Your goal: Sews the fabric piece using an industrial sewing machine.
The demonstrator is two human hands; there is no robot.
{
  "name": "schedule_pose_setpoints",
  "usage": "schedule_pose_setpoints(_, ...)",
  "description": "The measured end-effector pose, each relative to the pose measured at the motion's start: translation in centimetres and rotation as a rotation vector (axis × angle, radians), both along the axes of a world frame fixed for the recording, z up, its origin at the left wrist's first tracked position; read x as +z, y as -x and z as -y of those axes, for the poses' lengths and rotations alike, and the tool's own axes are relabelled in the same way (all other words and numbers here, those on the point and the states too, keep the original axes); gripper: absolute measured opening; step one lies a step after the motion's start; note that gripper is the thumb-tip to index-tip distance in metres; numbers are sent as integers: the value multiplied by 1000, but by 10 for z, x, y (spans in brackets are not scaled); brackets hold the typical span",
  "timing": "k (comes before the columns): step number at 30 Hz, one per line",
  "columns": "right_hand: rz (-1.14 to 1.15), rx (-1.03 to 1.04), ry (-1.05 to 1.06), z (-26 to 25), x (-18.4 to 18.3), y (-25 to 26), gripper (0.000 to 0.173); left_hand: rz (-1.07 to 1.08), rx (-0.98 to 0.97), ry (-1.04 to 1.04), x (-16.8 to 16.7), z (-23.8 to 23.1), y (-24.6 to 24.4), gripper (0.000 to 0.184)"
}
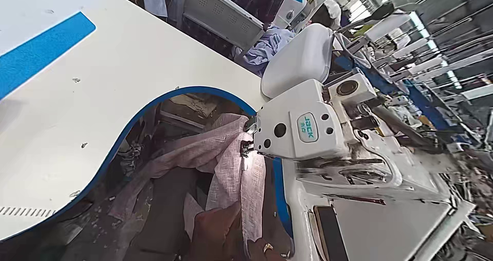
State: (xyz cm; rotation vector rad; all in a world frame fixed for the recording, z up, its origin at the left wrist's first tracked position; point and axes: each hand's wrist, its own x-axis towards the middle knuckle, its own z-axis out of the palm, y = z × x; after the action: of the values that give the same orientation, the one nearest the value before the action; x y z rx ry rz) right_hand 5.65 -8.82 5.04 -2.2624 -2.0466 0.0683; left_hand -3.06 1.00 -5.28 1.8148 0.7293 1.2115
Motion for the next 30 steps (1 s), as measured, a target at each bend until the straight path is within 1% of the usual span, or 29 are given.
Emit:
schedule_pose_setpoints(2,35,-41,-50,-1,-8,-1,16,-64,-31,-1,5,5,9,26)
schedule_pose_setpoints(4,45,-105,-126,0,-22,-2,15,-86,-45,23,7,8,14,27)
schedule_pose_setpoints(7,-58,-101,-232,2,-22,-10,17,-89,-19,27,7,9,12,28)
schedule_pose_setpoints(11,-167,-101,-221,11,-29,-7,18,-116,-23,-6,10,7,11,26)
schedule_pose_setpoints(14,-181,-116,-263,13,-19,-7,21,-111,-41,-21,6,6,12,26)
schedule_pose_setpoints(16,-144,-112,-219,14,-18,-3,19,-109,-45,-28,5,7,12,26)
schedule_pose_setpoints(18,-126,-121,-158,11,-26,-2,17,-99,-67,15,6,-1,12,27)
schedule_pose_setpoints(21,-71,-141,-212,10,-13,2,18,-91,-123,97,5,-2,10,33)
schedule_pose_setpoints(23,-61,-117,-237,9,-14,4,17,-98,-113,61,7,-2,8,33)
schedule_pose_setpoints(26,-92,-117,-146,13,-21,1,17,-140,-131,75,13,-5,13,32)
schedule_pose_setpoints(28,-57,-109,-136,15,-6,2,16,-148,-125,90,11,-2,13,32)
schedule_pose_setpoints(30,-7,-52,-179,18,5,9,15,-141,-111,69,10,4,12,31)
